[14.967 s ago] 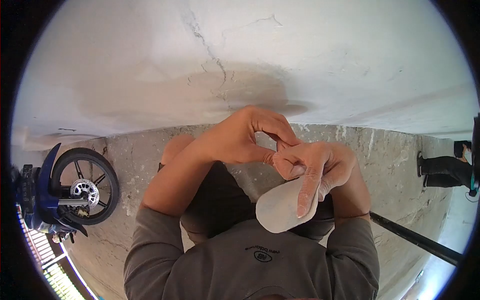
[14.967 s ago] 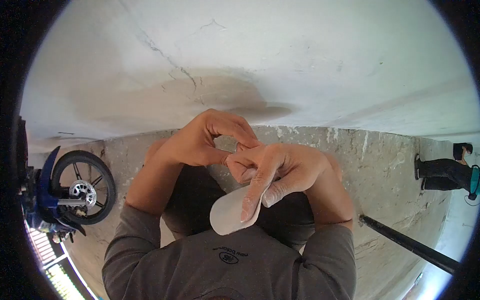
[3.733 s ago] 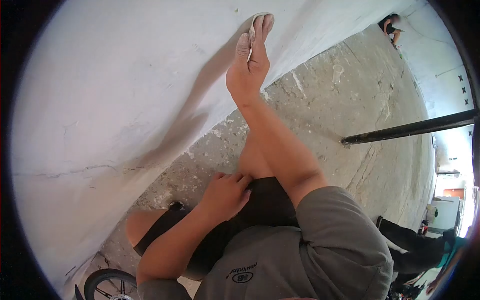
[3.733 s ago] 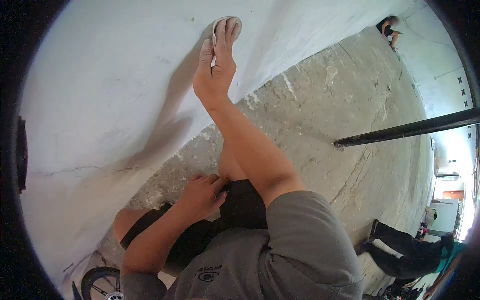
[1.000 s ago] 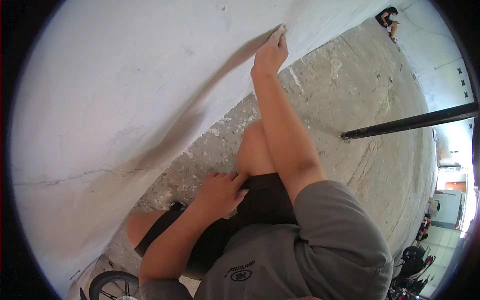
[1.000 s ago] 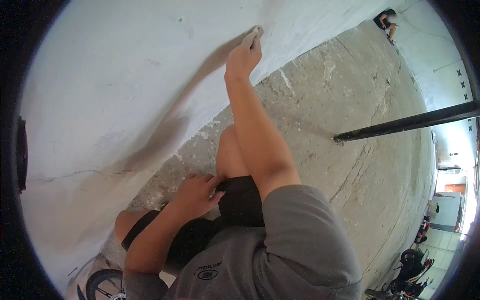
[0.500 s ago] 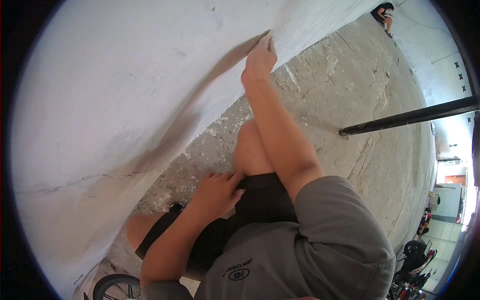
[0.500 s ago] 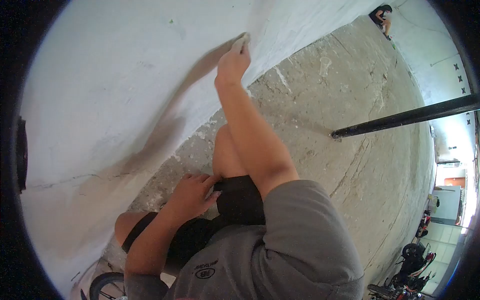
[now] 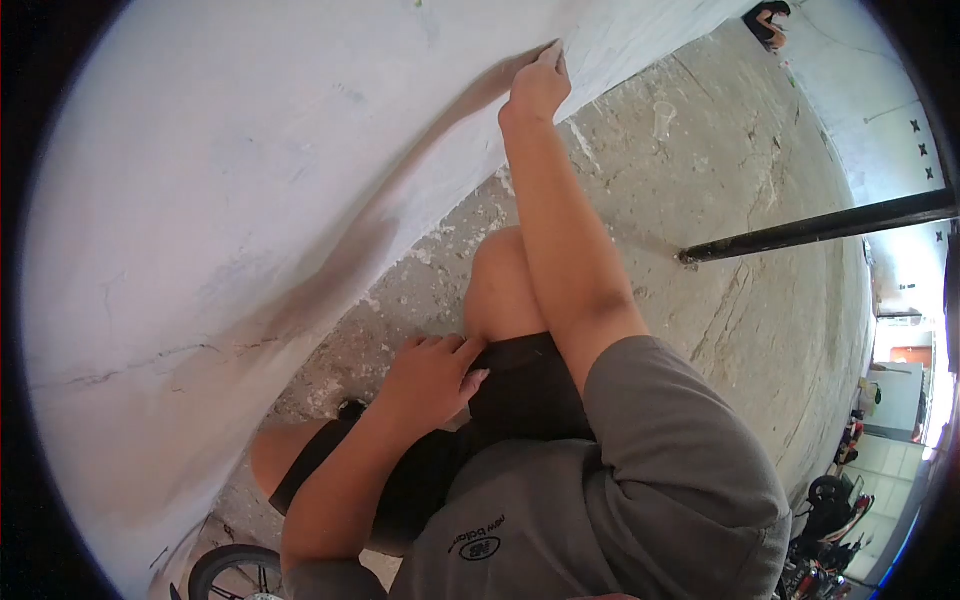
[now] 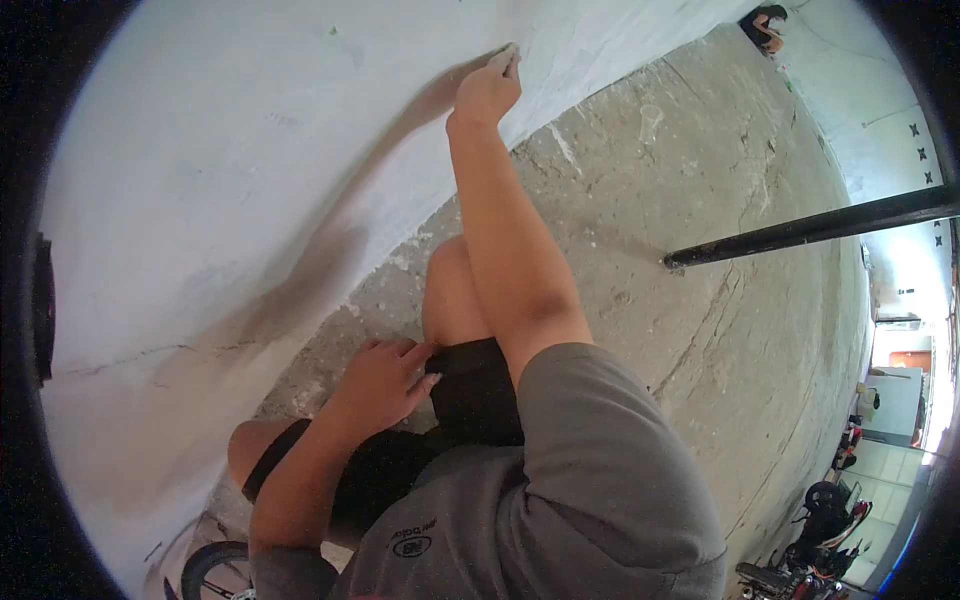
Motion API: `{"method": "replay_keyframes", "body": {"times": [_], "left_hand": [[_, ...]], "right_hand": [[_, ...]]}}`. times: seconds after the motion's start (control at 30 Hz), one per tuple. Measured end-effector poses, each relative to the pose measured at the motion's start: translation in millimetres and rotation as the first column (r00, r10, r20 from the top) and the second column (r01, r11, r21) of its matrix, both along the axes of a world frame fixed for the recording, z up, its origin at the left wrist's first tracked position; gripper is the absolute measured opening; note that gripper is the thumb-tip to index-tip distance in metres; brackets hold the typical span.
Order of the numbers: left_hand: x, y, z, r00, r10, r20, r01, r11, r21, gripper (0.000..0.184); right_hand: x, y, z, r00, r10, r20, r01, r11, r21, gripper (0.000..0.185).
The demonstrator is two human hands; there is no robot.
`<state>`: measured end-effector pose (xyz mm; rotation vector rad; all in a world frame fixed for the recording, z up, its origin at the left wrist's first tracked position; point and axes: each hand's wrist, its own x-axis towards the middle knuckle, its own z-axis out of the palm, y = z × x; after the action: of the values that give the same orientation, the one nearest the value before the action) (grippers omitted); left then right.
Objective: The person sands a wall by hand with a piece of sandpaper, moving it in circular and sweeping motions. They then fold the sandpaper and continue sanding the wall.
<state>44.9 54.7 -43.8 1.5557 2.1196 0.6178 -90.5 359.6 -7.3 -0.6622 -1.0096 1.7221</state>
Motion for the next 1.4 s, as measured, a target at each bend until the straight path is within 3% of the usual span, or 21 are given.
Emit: {"method": "replay_keyframes", "body": {"times": [0.07, 0.13, 0.33, 0.43, 0.53, 0.63, 0.8, 0.97, 1.07, 1.13, 1.2, 1.23, 1.27, 1.3, 1.4], "left_hand": [[-1, 0, 0, 1.000, -0.004, -0.007, 0.004, 1.000, 0.003, 0.040], [-3, -1, 1, 1.000, -0.007, 0.008, 0.007, 1.000, -0.010, 0.040], [-2, 1, -4, 0.999, -0.004, 0.031, 0.004, 1.000, 0.004, 0.040], [-5, 1, 0, 0.999, -0.010, 0.039, 0.011, 1.000, -0.014, 0.040], [-4, 1, 2, 0.998, -0.015, 0.059, 0.018, 0.998, -0.061, 0.040], [-1, 3, 0, 0.999, -0.005, 0.048, 0.010, 0.996, -0.088, 0.042], [-2, -3, -13, 0.999, 0.028, 0.040, -0.028, 1.000, -0.006, 0.036], [-1, 3, -15, 0.998, -0.041, 0.048, 0.044, 0.996, -0.073, 0.044], [-1, 1, -23, 0.998, -0.048, 0.037, 0.050, 0.998, -0.045, 0.044], [-1, 0, -25, 0.999, -0.036, 0.038, 0.037, 0.999, -0.033, 0.044], [1, 1, -27, 0.998, -0.047, 0.045, 0.048, 0.999, -0.013, 0.044], [1, 3, -25, 0.998, -0.045, 0.037, 0.046, 0.999, -0.027, 0.044], [1, 4, -24, 0.999, -0.043, 0.027, 0.044, 0.998, -0.040, 0.044], [2, 4, -22, 0.998, -0.048, 0.033, 0.049, 0.998, -0.038, 0.044], [0, 2, -21, 0.998, -0.056, 0.028, 0.058, 0.997, -0.051, 0.044]], "right_hand": [[-2, -4, 1, 1.000, 0.010, -0.012, -0.011, 0.998, -0.070, 0.057], [3, -23, -12, 0.998, 0.062, 0.012, -0.062, 0.997, 0.036, 0.056], [-14, 13, -16, 0.999, -0.051, -0.009, 0.052, 0.995, 0.079, 0.057], [-6, -11, -22, 0.999, -0.002, 0.043, -0.003, 0.993, 0.120, 0.058], [2, -16, 0, 0.999, 0.048, 0.016, -0.048, 0.999, 0.013, 0.057], [-11, 19, -20, 0.999, 0.028, -0.039, -0.029, 0.999, -0.036, 0.057], [1, -28, -22, 0.993, 0.102, -0.063, -0.097, 0.991, 0.088, 0.051], [-20, 38, -33, 0.993, -0.059, 0.098, 0.053, 0.997, 0.060, 0.047], [-10, 19, -43, 0.972, -0.060, 0.227, -0.009, 0.957, 0.291, 0.045], [-5, 19, -44, 0.922, -0.144, 0.359, -0.099, 0.810, 0.578, 0.044], [0, 24, -39, 0.763, -0.343, 0.547, -0.239, 0.637, 0.733, 0.046], [-6, 14, -15, 0.924, -0.127, 0.362, -0.061, 0.883, 0.465, 0.046], [-10, 9, -3, 0.998, -0.010, 0.064, 0.005, 0.997, 0.082, 0.046], [-10, 14, -14, 0.997, -0.015, 0.070, 0.009, 0.996, 0.083, 0.046], [-6, 15, -34, 0.984, -0.005, 0.178, -0.052, 0.948, 0.315, 0.046]]}}
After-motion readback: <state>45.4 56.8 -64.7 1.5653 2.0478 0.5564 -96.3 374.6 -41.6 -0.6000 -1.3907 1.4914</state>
